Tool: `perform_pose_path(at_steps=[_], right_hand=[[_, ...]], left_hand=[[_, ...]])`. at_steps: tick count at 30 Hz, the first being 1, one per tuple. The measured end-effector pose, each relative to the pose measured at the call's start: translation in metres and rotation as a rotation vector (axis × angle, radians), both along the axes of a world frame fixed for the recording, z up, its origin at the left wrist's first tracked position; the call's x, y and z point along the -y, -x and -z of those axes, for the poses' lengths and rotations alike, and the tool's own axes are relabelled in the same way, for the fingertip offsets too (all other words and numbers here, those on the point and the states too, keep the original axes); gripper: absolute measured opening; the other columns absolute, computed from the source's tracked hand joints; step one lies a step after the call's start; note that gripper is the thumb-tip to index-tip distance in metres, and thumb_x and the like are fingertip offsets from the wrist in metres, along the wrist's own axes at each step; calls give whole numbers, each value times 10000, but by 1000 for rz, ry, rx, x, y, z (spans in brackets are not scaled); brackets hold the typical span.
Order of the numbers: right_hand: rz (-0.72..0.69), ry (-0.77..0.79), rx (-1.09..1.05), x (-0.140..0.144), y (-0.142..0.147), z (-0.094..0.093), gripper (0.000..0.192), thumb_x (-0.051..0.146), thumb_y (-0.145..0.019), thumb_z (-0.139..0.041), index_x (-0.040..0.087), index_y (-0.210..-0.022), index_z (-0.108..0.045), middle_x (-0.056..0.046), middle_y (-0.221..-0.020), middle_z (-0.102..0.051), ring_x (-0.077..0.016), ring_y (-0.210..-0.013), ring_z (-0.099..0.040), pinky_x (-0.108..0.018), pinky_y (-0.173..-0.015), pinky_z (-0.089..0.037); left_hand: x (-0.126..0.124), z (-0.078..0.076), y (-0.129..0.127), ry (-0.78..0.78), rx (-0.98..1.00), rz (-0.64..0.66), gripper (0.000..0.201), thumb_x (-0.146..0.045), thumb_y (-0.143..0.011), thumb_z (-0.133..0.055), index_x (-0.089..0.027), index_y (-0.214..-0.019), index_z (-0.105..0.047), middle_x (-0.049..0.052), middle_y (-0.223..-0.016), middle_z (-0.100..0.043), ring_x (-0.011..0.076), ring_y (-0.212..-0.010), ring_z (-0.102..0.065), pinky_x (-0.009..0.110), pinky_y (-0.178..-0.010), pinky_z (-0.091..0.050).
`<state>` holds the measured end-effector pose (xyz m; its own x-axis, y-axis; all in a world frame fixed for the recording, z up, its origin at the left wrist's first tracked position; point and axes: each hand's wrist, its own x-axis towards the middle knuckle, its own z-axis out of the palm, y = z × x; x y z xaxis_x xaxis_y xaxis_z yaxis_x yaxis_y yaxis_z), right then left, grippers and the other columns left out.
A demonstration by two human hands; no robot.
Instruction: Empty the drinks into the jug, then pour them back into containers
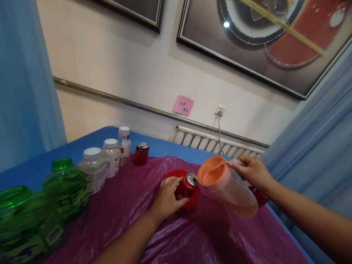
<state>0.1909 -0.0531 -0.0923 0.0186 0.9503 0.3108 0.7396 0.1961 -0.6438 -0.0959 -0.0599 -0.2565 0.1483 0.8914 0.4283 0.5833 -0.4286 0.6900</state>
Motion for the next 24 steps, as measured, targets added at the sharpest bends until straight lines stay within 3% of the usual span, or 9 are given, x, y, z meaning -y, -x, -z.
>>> perform_pose_path(at_steps=[6, 18, 24], right_hand=[[0, -6, -14, 2, 1, 2, 589, 747, -708, -682, 235, -562, -428, 51, -530, -378, -114, -489, -391, -232, -408, -303], [-7, 3, -150, -4, -5, 18, 541, 701, -701, -741, 206, -588, -554, 37, -527, -461, -121, -480, -432, -246, -430, -328], [72, -21, -422, -11, -19, 34, 530, 686, -722, -742, 223, -611, -510, 74, -476, -410, -104, -433, -378, -248, -421, -296]], left_hand=[[2, -3, 0, 1, 16, 4, 652, -238, -624, -848, -214, -1249, -660, 97, -1254, -701, 320, -1190, -609, 479, -1068, -448], [-2, 0, 1, -35, 14, -1, 623, -261, -645, -836, -261, -1244, -666, 68, -1218, -716, 319, -1146, -630, 478, -1032, -468], [-6, 3, 2, -17, 39, -38, 590, -267, -638, -850, -231, -1201, -680, 84, -1195, -724, 313, -1117, -650, 457, -1009, -487]])
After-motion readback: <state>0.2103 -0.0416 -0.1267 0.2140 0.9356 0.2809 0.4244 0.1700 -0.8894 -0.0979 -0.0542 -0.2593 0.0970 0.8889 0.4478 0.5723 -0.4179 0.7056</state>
